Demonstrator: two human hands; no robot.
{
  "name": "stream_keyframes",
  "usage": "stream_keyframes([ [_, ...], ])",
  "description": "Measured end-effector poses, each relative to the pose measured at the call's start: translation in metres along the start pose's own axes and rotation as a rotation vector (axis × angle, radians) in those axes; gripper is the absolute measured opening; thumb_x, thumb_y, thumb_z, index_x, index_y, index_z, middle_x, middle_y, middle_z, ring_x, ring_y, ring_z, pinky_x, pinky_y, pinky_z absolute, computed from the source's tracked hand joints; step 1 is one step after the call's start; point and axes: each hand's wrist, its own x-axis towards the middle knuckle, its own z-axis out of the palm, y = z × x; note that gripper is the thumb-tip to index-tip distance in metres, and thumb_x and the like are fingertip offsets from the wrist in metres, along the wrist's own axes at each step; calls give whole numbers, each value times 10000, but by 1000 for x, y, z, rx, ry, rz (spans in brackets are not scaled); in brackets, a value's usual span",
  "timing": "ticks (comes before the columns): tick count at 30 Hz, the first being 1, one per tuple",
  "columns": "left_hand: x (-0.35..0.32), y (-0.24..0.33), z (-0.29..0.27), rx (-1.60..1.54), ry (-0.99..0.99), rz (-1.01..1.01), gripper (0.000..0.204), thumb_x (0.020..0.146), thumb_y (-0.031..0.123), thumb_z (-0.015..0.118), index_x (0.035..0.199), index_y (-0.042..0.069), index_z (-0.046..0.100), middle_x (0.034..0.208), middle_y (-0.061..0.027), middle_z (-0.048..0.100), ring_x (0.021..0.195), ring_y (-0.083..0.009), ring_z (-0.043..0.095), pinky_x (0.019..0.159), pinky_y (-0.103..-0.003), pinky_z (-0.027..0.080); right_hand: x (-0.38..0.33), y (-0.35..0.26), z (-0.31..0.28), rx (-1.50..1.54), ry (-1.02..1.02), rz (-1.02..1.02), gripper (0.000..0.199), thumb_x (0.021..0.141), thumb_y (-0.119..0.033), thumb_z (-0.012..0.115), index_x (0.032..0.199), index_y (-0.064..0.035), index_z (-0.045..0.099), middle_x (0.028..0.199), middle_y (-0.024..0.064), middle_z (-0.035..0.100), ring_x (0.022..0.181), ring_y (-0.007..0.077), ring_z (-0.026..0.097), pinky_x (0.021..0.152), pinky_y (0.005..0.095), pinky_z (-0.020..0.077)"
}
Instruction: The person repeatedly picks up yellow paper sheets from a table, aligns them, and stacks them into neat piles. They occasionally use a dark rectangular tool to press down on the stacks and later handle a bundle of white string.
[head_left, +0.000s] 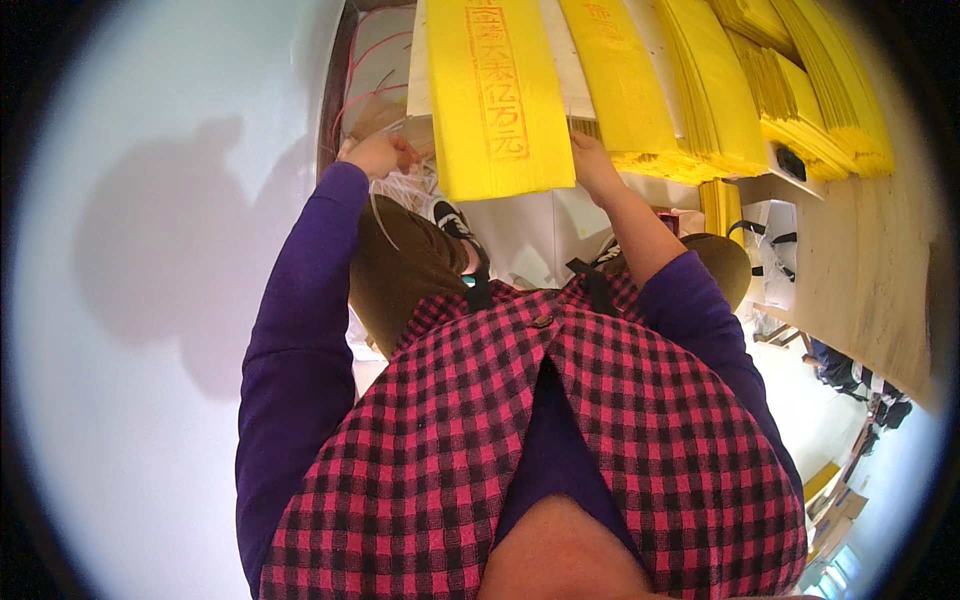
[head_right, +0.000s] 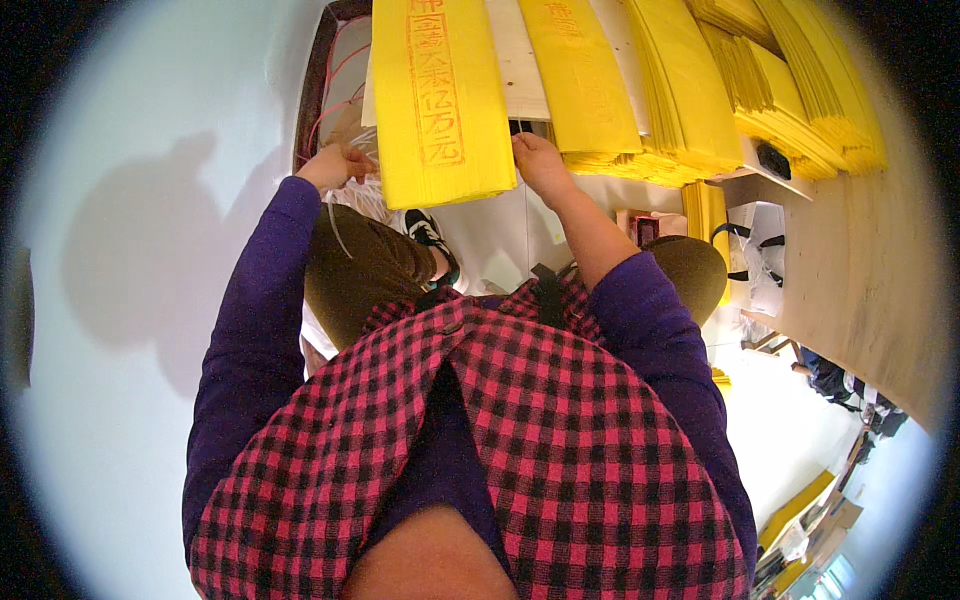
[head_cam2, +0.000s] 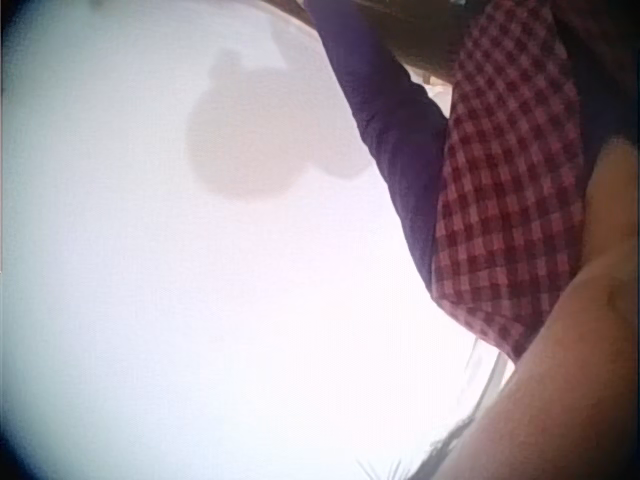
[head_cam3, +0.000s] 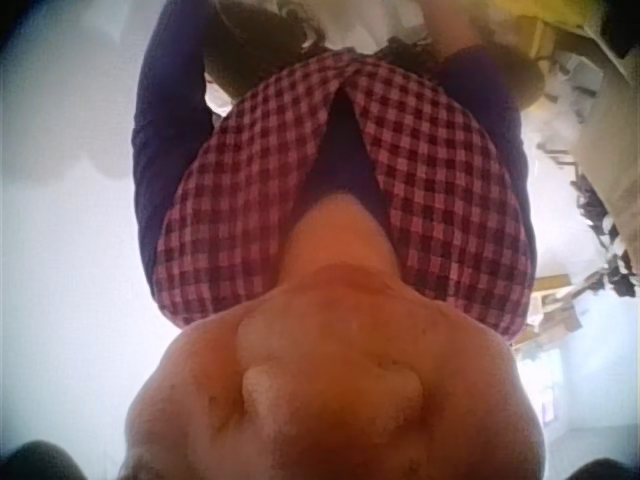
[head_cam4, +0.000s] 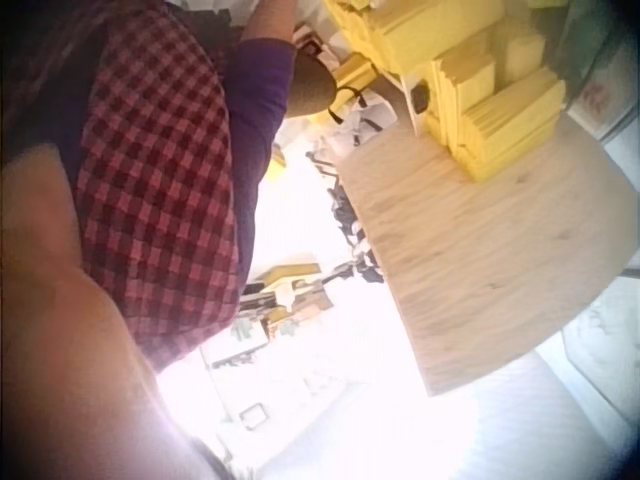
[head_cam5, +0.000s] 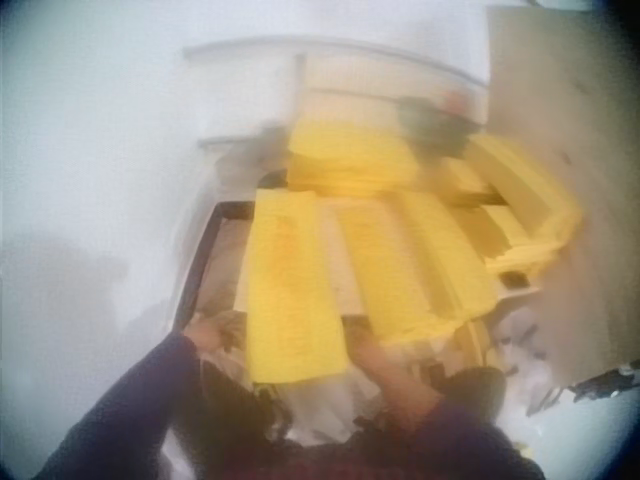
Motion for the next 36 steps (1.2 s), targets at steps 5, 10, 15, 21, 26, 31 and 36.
stream_keyframes([
  [5,-1,4,-13,-23,252,124,137,791,107,602,840,-1,672,734,-96,674,697,-170,644,637,-321,488,-9,-17,-14,-158,-65,-68,329,955,-248,425,956,25,609,856,85,627,785,174,591,757,294,487],
  [10,-1,17,-22,59,409,202,193,833,163,624,873,-22,660,718,-128,654,646,-206,617,629,-330,475,-10,-51,-26,-191,-122,-26,346,956,-244,421,935,57,591,789,109,622,710,202,632,651,325,530],
  [15,10,26,-26,175,514,276,218,830,188,638,882,-22,660,766,-180,648,687,-275,628,661,-364,484,11,-93,-41,-459,-184,51,382,961,-270,431,867,65,590,680,141,622,526,236,623,477,339,517],
  [21,18,36,-34,295,538,273,260,812,237,670,881,-13,668,816,-199,661,757,-330,631,706,-391,488,51,-120,-62,-406,-62,157,329,959,-246,452,826,16,600,629,89,595,467,187,560,457,325,498],
  [26,25,38,-32,280,515,239,253,788,235,686,867,-5,676,817,-198,665,766,-323,637,709,-383,490,82,-117,-67,-253,-14,209,284,960,-229,454,831,-34,616,697,45,614,567,138,576,509,290,507],
  [31,28,16,-38,209,515,240,232,766,216,690,830,-6,678,773,-178,665,718,-275,641,685,-364,493,101,-113,-44,-113,-6,225,261,952,-220,467,840,-31,609,700,56,619,573,146,588,515,284,517],
  [36,27,11,-43,138,525,239,211,760,200,694,787,-8,668,767,-173,669,710,-254,639,689,-349,491,98,-111,-42,-166,-3,190,270,955,-227,455,849,-27,603,706,63,621,577,151,593,504,286,521],
])
